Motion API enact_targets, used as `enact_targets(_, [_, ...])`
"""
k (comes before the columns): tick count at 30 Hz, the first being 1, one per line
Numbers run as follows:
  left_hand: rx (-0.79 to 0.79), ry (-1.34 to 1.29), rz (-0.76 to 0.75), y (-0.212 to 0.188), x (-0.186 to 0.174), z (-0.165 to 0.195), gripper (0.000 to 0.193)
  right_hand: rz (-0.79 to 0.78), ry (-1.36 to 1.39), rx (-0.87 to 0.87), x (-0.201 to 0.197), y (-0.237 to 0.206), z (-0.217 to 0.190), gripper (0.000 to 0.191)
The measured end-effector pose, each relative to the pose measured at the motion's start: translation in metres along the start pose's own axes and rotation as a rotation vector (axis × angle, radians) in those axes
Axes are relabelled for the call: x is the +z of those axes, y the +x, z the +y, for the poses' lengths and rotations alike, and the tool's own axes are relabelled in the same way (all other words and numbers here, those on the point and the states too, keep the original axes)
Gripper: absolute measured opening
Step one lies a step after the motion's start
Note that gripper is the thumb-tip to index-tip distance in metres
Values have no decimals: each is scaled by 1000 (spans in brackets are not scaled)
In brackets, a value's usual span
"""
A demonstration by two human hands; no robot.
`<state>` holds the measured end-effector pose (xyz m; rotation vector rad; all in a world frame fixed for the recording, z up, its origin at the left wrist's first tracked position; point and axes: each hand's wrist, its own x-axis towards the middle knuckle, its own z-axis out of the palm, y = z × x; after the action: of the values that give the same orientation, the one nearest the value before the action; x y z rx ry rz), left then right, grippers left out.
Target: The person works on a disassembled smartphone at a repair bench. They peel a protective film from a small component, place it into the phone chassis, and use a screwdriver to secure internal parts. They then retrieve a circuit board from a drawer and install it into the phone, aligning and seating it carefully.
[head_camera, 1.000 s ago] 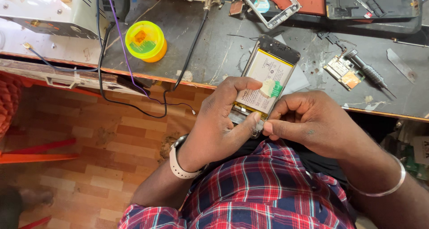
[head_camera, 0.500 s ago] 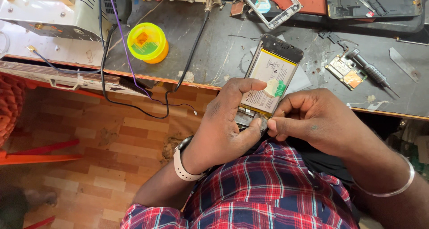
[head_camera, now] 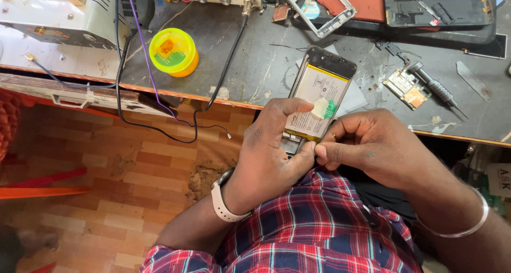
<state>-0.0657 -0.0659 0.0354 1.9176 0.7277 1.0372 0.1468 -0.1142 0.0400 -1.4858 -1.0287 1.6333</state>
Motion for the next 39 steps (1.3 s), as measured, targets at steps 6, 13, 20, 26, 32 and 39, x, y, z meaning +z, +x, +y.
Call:
enact_targets(6, [-11,-23,33,-3,2,1,61,38,-58,48,5,-5,-6,15])
enact_targets(13, [7,5,112,-8,5,0,61,-25,16,30,7,-15,-12,30])
enact_targets(20, [82,23,155,-10,8,-3,62,-71,91,-10,6,-17,-10,37])
enact_targets(26, [-13,-27,151,-10,9,-3,62,-4,35,-17,6,-18,-6,40])
enact_targets(32, [-45,-107,141,-8,6,-8,68,55,234,-120,12,-13,15,43])
enact_targets(39, [-125,-303,106,-12,14,-10,68,149,264,-226,29,-3,46,26])
